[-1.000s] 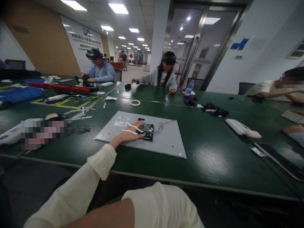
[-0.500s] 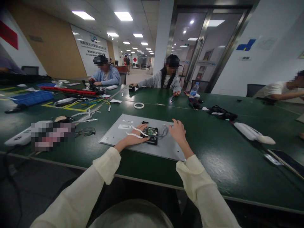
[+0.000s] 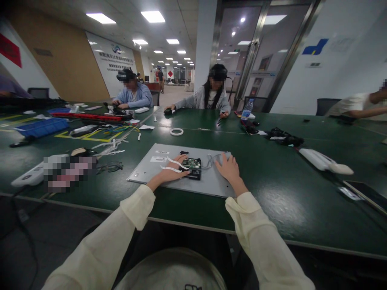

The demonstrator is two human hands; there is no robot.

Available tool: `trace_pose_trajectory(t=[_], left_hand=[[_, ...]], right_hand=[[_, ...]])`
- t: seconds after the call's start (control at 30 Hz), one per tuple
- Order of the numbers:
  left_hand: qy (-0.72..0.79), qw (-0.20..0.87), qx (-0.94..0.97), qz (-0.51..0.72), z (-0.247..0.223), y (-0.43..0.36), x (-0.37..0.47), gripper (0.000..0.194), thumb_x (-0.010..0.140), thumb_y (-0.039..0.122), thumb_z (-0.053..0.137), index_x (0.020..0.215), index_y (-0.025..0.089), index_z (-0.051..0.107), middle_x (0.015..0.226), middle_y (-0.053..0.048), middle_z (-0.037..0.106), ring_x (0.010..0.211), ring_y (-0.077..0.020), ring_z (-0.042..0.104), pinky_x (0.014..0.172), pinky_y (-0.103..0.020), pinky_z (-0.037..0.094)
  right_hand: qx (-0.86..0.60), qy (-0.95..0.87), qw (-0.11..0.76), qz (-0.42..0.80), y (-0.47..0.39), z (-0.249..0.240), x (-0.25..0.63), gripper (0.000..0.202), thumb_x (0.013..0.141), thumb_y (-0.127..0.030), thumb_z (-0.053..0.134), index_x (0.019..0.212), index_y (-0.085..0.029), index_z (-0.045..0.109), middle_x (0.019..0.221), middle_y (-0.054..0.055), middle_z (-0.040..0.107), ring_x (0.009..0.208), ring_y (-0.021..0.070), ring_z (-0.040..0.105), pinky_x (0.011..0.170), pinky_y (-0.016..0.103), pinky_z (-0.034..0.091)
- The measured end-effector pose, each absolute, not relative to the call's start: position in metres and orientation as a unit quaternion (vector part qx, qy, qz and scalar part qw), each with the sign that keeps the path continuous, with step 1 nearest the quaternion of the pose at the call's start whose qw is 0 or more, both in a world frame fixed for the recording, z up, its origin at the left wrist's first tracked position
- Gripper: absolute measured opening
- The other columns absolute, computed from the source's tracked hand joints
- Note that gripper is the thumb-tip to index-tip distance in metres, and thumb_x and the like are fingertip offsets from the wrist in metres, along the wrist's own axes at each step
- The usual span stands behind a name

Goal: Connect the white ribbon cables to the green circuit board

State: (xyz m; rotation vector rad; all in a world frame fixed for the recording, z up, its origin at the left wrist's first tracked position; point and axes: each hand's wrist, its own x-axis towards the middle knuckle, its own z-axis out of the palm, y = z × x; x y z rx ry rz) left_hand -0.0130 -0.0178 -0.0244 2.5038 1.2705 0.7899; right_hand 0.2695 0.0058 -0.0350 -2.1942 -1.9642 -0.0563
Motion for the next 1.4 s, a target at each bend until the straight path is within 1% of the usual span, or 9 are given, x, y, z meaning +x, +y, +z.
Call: trace_pose_trajectory(t=[0.17,0.5,0.7,0.83,0.93,1.0,1.13,1.27,1.4], left_hand=[[0.432,0.109,0.851,0.279,-0.025,-0.017,-0.013,0.069,0.077,0.053,0.051,0.134,0.019,0.032,0.137,-0.009,0.038,0.129,-0.0233,0.031,0.107,-0.037,0.025],[0.427,0.12,0.851,0.282,-0.025,-0.016,-0.014,0.067,0.077,0.051,0.052,0.132,0.018,0.033,0.14,-0.009,0.033,0.128,-0.0243,0.032,0.106,-0.04,0.027],[0.423,0.11,0.854,0.283,-0.027,-0.014,-0.013,0.066,0.077,0.049,0.053,0.131,0.017,0.034,0.138,-0.01,0.036,0.128,-0.0235,0.033,0.107,-0.038,0.025],[0.432,0.111,0.851,0.278,-0.026,-0.014,-0.011,0.065,0.076,0.048,0.054,0.131,0.019,0.034,0.137,-0.009,0.037,0.128,-0.0239,0.032,0.106,-0.039,0.027],[0.434,0.119,0.849,0.276,-0.023,-0.015,-0.011,0.064,0.076,0.046,0.055,0.13,0.019,0.036,0.136,-0.009,0.038,0.127,-0.0246,0.033,0.106,-0.039,0.028],[0.432,0.124,0.849,0.277,-0.021,-0.016,-0.011,0.064,0.075,0.045,0.056,0.13,0.017,0.037,0.136,-0.01,0.038,0.127,-0.0249,0.034,0.106,-0.038,0.028],[0.432,0.132,0.848,0.277,-0.017,-0.018,-0.013,0.064,0.076,0.046,0.055,0.13,0.017,0.036,0.135,-0.01,0.04,0.126,-0.0252,0.035,0.106,-0.039,0.028],[0.432,0.138,0.846,0.281,-0.016,-0.019,-0.013,0.063,0.076,0.046,0.054,0.13,0.019,0.036,0.135,-0.009,0.039,0.125,-0.0248,0.036,0.105,-0.04,0.029],[0.432,0.142,0.844,0.286,-0.016,-0.019,-0.014,0.061,0.076,0.045,0.055,0.129,0.021,0.036,0.136,-0.008,0.038,0.126,-0.0241,0.035,0.105,-0.04,0.029]], right_hand=[[-0.731,-0.674,0.102,-0.03,0.009,-0.038,0.272,0.069,0.087,-0.058,0.025,0.14,-0.015,0.025,0.136,0.02,0.033,0.127,0.0318,0.029,0.1,0.043,0.026],[-0.732,-0.672,0.106,-0.039,0.011,-0.041,0.274,0.065,0.086,-0.057,0.029,0.138,-0.018,0.031,0.136,0.02,0.033,0.126,0.0327,0.029,0.099,0.043,0.027],[-0.72,-0.678,0.133,-0.062,0.014,-0.038,0.265,0.063,0.086,-0.054,0.034,0.137,-0.017,0.033,0.136,0.017,0.033,0.126,0.0358,0.027,0.098,0.048,0.026],[-0.676,-0.719,0.154,-0.044,0.019,-0.037,0.24,0.054,0.088,-0.049,0.034,0.134,-0.021,0.038,0.131,0.015,0.04,0.121,0.0301,0.035,0.096,0.043,0.03],[-0.665,-0.728,0.161,-0.041,0.022,-0.039,0.226,0.049,0.087,-0.049,0.036,0.129,-0.024,0.045,0.13,0.013,0.041,0.119,0.0295,0.036,0.095,0.043,0.031],[-0.666,-0.725,0.168,-0.045,0.023,-0.041,0.224,0.045,0.087,-0.045,0.04,0.125,-0.023,0.049,0.128,0.012,0.044,0.118,0.0286,0.037,0.096,0.042,0.03],[-0.645,-0.74,0.187,-0.041,0.024,-0.042,0.231,0.037,0.087,-0.029,0.039,0.119,-0.018,0.052,0.121,0.011,0.051,0.114,0.0233,0.042,0.099,0.037,0.028],[-0.635,-0.744,0.204,-0.033,0.027,-0.041,0.237,0.038,0.084,-0.019,0.036,0.117,-0.014,0.054,0.118,0.011,0.053,0.112,0.0203,0.043,0.101,0.033,0.027],[-0.638,-0.737,0.224,-0.006,0.029,-0.042,0.239,0.04,0.081,-0.014,0.035,0.116,-0.012,0.054,0.121,0.011,0.051,0.114,0.0194,0.043,0.1,0.031,0.03]])
